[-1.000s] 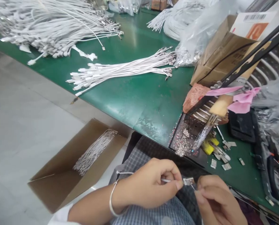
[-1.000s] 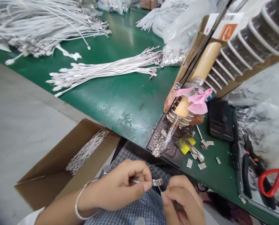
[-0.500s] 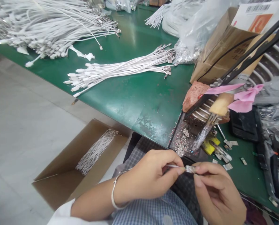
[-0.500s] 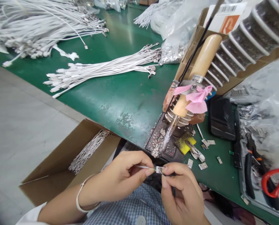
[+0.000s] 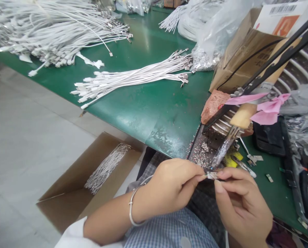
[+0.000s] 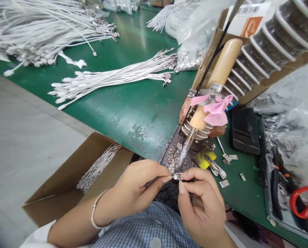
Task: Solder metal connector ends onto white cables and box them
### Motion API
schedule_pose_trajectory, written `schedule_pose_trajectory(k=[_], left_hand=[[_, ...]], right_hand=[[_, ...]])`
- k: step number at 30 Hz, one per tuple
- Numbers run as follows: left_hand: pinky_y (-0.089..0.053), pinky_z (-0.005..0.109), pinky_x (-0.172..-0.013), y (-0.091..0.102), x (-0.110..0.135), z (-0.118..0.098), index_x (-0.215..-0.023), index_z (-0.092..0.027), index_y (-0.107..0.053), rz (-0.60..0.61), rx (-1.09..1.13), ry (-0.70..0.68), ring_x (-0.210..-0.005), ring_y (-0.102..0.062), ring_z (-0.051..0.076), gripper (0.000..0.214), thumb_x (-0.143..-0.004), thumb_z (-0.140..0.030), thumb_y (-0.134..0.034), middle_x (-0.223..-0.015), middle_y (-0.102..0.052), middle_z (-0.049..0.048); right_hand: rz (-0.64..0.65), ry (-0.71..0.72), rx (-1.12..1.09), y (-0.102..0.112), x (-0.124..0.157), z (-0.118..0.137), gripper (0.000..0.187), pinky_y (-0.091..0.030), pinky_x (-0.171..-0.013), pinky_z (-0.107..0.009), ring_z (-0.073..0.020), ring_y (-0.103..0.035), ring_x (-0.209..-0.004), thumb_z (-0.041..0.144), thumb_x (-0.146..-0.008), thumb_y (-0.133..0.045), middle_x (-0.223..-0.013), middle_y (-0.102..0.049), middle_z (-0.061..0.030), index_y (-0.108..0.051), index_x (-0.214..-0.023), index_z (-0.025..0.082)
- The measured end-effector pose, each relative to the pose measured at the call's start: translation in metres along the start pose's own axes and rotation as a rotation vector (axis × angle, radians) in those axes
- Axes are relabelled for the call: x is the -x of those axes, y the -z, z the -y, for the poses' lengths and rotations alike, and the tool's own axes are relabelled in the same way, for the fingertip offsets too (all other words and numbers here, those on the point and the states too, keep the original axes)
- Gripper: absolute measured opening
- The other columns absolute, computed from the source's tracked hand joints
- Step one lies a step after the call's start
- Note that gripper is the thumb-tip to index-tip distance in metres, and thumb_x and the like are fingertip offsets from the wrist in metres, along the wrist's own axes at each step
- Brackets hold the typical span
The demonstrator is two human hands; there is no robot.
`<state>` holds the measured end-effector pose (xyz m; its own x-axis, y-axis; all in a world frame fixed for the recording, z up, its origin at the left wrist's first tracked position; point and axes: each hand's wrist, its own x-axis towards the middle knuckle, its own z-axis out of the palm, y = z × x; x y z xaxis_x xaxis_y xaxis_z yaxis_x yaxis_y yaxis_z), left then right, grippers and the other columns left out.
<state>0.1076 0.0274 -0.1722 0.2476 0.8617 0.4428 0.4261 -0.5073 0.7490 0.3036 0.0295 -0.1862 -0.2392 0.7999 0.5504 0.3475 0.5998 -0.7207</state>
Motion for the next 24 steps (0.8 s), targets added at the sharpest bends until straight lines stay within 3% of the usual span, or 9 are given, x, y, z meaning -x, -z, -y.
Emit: schedule_pose_trajectory(k=[13, 24], left_hand=[[-0.048, 0.024, -0.059, 0.0032, -0.0033, -0.0033, -0.095, -0.014, -0.066, 0.015, -0.084, -0.045, -0.063, -0.063, 0.013, 0.019, -0.103, -0.014, -0.048, -0.073, -0.071, 0.0021], [-0.047, 0.026, -0.061, 0.006, -0.0014, -0.0047, -0.101, -0.015, -0.063, 0.053, -0.159, -0.094, -0.067, -0.062, 0.013, 0.02, -0.097, -0.004, -0.046, -0.079, -0.072, 0.0016]], right_hand=[[-0.003, 0.016, -0.009, -0.0025, -0.004, -0.0002, 0.018, -0.054, -0.088, -0.023, -0.0099, -0.061, -0.101, -0.003, -0.086, -0.064, -0.106, -0.061, -0.0043, -0.063, -0.093, 0.014], [-0.001, 0.043, 0.011, -0.0008, -0.0047, 0.0007, 0.017, -0.053, -0.088, -0.025, -0.0107, -0.06, -0.1, -0.003, -0.085, -0.065, -0.106, -0.061, -0.0046, -0.064, -0.09, 0.013]])
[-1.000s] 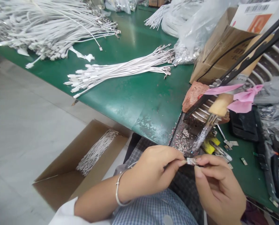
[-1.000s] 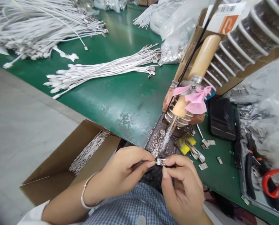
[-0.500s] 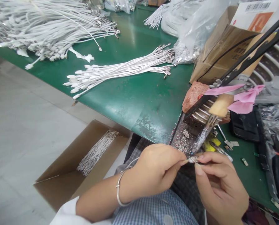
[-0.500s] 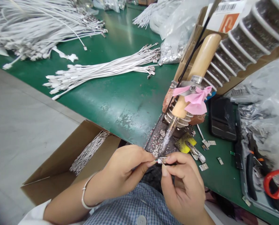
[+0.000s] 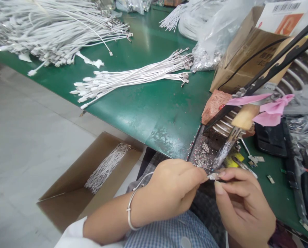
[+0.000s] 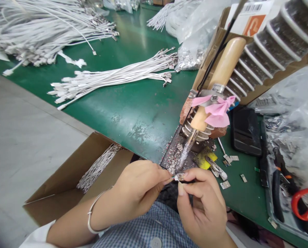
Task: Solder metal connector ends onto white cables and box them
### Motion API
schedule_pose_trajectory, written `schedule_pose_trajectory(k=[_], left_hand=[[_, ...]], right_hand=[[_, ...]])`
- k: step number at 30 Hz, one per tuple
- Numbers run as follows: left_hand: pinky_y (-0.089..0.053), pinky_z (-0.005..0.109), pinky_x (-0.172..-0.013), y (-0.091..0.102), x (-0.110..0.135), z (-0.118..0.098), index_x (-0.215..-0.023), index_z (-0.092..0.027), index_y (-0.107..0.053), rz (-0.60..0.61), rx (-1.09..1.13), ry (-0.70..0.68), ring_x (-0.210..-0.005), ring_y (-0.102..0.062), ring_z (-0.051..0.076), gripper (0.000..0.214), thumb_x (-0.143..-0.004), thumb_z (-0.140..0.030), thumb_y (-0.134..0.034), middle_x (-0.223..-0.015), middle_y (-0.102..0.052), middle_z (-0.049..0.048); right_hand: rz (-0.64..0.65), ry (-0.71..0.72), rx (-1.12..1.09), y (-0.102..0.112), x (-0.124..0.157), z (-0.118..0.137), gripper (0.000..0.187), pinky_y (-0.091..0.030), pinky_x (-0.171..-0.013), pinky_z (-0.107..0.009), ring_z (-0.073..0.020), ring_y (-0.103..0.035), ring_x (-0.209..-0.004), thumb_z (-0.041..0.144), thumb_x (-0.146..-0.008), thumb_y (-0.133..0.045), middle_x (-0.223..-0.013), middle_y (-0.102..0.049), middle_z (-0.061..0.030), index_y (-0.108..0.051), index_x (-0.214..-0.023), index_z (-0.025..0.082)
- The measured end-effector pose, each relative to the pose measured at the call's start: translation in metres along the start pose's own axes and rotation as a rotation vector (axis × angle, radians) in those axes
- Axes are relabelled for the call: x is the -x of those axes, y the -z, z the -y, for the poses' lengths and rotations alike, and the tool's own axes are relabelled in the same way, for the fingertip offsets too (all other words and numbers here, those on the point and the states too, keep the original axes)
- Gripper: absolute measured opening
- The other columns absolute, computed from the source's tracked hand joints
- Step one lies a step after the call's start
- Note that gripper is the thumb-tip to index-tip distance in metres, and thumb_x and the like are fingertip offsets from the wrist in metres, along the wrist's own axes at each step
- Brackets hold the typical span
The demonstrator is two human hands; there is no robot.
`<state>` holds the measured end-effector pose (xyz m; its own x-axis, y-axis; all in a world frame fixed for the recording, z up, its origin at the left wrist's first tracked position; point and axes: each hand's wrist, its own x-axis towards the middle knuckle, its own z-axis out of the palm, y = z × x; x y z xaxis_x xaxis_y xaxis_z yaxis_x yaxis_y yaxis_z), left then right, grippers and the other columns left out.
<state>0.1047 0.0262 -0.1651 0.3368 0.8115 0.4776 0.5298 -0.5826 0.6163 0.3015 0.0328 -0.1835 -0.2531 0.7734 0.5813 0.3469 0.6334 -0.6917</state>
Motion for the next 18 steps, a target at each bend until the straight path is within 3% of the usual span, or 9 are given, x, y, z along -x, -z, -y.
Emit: schedule_pose_trajectory(k=[18], left_hand=[[-0.042, 0.028, -0.053, 0.0012, 0.0038, -0.0025, -0.097, -0.015, -0.065, 0.051, -0.092, -0.006, -0.061, -0.055, 0.014, 0.021, -0.096, -0.005, -0.045, -0.07, -0.063, 0.0001]], right_hand=[[0.025, -0.03, 0.029, 0.001, 0.0023, 0.0041, 0.018, -0.057, -0.076, -0.028, -0.0146, -0.062, -0.094, -0.002, -0.084, -0.065, -0.103, -0.061, -0.0061, -0.062, -0.09, 0.016]])
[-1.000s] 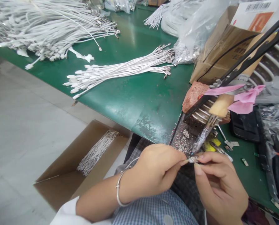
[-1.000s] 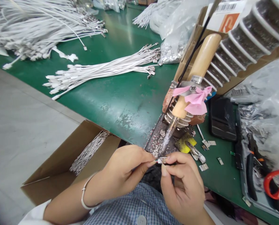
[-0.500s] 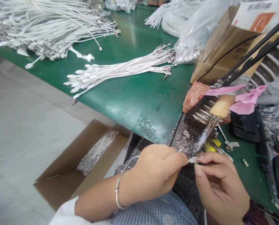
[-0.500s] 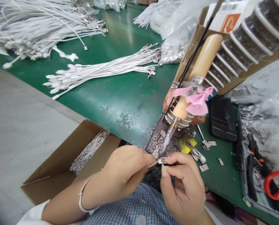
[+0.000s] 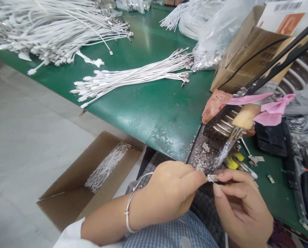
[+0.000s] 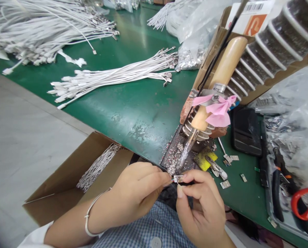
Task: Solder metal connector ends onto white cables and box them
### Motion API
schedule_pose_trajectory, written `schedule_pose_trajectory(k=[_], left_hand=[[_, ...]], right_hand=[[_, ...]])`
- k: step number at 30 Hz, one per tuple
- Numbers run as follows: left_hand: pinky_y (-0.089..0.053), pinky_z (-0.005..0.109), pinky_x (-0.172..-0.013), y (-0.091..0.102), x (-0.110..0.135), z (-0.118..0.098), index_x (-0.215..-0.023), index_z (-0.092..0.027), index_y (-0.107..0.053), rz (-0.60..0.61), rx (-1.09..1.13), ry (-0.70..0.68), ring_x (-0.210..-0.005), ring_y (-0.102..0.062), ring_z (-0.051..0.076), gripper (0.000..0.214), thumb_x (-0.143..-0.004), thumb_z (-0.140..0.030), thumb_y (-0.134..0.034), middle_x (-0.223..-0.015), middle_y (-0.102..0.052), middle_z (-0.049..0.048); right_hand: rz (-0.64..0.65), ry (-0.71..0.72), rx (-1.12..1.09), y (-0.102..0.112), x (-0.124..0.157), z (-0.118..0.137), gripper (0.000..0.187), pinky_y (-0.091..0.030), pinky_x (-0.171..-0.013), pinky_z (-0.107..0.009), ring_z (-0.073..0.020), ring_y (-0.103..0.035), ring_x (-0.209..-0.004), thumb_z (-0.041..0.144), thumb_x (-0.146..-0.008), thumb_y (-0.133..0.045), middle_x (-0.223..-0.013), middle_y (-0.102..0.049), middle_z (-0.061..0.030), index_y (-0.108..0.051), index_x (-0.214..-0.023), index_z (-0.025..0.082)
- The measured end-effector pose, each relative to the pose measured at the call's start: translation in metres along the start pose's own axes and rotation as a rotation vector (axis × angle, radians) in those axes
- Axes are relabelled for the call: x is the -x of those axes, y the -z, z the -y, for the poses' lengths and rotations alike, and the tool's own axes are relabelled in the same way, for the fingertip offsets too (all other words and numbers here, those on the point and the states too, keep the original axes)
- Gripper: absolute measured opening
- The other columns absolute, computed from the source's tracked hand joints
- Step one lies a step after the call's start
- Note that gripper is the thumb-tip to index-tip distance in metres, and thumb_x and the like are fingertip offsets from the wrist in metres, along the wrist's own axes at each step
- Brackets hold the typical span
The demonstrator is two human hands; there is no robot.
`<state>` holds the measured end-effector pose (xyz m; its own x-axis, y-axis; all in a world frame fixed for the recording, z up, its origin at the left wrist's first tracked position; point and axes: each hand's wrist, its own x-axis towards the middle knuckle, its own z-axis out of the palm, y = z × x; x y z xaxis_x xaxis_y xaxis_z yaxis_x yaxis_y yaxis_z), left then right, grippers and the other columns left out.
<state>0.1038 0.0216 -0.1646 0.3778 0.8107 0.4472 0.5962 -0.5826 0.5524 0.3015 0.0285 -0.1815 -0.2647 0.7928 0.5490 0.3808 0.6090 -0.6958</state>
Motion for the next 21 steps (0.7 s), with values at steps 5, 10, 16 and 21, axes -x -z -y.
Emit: schedule_pose_trajectory(k=[5, 10, 16, 21], left_hand=[[-0.046, 0.027, -0.058, 0.0, -0.0012, 0.0001, -0.099, -0.015, -0.064, -0.003, 0.026, 0.012, -0.065, -0.06, 0.014, 0.02, -0.097, -0.005, -0.046, -0.075, -0.069, 0.0011], [-0.046, 0.027, -0.059, 0.0001, -0.0036, 0.0014, -0.101, -0.015, -0.063, -0.032, 0.037, 0.005, -0.066, -0.06, 0.014, 0.021, -0.096, -0.004, -0.046, -0.076, -0.069, 0.001], [-0.046, 0.027, -0.059, 0.0, -0.0024, 0.0018, -0.102, -0.014, -0.063, -0.044, 0.042, -0.003, -0.066, -0.06, 0.014, 0.021, -0.095, -0.003, -0.047, -0.078, -0.07, 0.0011], [-0.045, 0.027, -0.058, 0.0011, -0.0026, 0.0019, -0.101, -0.016, -0.062, -0.03, 0.036, 0.005, -0.065, -0.06, 0.014, 0.022, -0.097, -0.005, -0.044, -0.076, -0.069, 0.0009]], right_hand=[[-0.008, -0.004, 0.006, 0.0, 0.0005, -0.0015, 0.018, -0.057, -0.078, -0.028, -0.0148, -0.063, -0.094, -0.001, -0.084, -0.065, -0.103, -0.062, -0.0059, -0.062, -0.089, 0.016], [-0.035, -0.002, 0.015, -0.0032, -0.0018, -0.0039, 0.019, -0.058, -0.076, -0.03, -0.016, -0.063, -0.091, 0.001, -0.085, -0.066, -0.101, -0.062, -0.0051, -0.064, -0.092, 0.018], [-0.046, 0.016, 0.028, -0.0031, -0.0029, -0.003, 0.018, -0.058, -0.074, -0.031, -0.0166, -0.063, -0.09, 0.002, -0.085, -0.067, -0.101, -0.063, -0.0057, -0.065, -0.092, 0.019], [-0.036, 0.021, 0.013, -0.0022, -0.0019, -0.0035, 0.018, -0.058, -0.076, -0.031, -0.0162, -0.063, -0.091, 0.0, -0.084, -0.067, -0.102, -0.063, -0.0058, -0.065, -0.091, 0.017]])
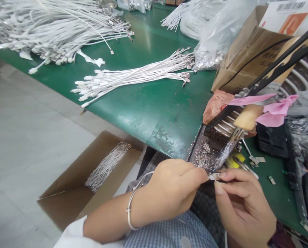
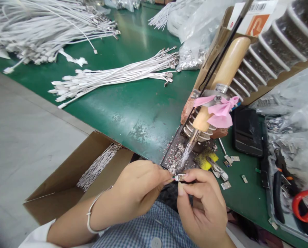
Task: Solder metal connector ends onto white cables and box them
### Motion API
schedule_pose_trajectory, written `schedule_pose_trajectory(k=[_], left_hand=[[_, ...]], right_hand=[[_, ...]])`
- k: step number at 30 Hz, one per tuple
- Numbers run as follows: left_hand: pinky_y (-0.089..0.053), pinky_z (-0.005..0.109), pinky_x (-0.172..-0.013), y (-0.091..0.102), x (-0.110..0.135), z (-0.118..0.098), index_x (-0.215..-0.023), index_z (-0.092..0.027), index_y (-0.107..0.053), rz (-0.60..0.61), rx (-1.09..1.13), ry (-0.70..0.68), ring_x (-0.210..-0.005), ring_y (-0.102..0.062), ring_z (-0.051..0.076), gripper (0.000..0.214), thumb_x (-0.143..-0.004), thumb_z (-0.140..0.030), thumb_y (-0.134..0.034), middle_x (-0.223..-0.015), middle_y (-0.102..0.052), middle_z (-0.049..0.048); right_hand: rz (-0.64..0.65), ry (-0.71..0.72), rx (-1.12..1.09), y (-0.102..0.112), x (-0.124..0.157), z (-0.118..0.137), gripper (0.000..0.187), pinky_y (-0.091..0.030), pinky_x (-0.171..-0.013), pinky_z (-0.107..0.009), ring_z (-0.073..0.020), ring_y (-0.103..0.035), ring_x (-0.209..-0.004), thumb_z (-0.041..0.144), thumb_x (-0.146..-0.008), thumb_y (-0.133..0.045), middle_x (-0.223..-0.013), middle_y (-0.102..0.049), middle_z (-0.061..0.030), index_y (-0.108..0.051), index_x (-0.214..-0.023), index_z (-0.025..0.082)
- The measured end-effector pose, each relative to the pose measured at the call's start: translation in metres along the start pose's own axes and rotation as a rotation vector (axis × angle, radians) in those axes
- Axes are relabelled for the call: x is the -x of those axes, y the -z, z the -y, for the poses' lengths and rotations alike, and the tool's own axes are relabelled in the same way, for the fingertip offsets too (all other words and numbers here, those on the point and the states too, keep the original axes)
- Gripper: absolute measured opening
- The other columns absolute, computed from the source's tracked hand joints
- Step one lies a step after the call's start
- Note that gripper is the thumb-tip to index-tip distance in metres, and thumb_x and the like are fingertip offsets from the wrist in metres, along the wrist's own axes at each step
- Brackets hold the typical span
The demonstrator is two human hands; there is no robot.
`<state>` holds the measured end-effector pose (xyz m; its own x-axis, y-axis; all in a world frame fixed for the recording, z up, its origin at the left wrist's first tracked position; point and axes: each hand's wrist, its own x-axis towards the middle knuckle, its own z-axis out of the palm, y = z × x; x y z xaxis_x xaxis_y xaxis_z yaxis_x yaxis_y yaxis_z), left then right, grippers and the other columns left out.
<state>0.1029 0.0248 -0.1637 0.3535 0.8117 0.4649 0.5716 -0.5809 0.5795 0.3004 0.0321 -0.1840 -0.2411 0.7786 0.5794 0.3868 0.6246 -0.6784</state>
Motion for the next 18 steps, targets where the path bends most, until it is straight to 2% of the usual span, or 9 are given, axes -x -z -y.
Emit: schedule_pose_trajectory(k=[5, 14, 18], left_hand=[[-0.044, 0.027, -0.056, -0.0006, 0.0005, -0.0009, -0.1, -0.016, -0.062, -0.007, -0.014, -0.005, -0.063, -0.058, 0.013, 0.021, -0.096, -0.005, -0.045, -0.073, -0.068, 0.0005], [-0.041, 0.028, -0.054, 0.0, 0.0076, -0.0026, -0.099, -0.016, -0.063, 0.027, -0.009, 0.015, -0.062, -0.057, 0.014, 0.019, -0.096, -0.006, -0.046, -0.071, -0.065, -0.0001], [-0.042, 0.026, -0.056, 0.0, 0.0085, -0.0039, -0.099, -0.017, -0.062, 0.033, 0.011, 0.024, -0.063, -0.059, 0.013, 0.02, -0.098, -0.006, -0.045, -0.072, -0.067, 0.0001]], right_hand=[[0.003, -0.013, -0.016, 0.0008, 0.0024, 0.0024, 0.019, -0.058, -0.075, -0.031, -0.0163, -0.063, -0.092, -0.001, -0.084, -0.066, -0.103, -0.062, -0.006, -0.065, -0.091, 0.017], [0.059, -0.025, -0.055, 0.0011, 0.0035, 0.0072, 0.018, -0.057, -0.081, -0.023, -0.0118, -0.062, -0.096, -0.003, -0.085, -0.063, -0.102, -0.06, -0.0051, -0.062, -0.089, 0.015], [0.049, -0.099, -0.126, 0.0038, 0.0086, 0.0093, 0.019, -0.059, -0.076, -0.022, -0.0124, -0.063, -0.095, -0.003, -0.086, -0.062, -0.102, -0.059, -0.0061, -0.06, -0.087, 0.016]])
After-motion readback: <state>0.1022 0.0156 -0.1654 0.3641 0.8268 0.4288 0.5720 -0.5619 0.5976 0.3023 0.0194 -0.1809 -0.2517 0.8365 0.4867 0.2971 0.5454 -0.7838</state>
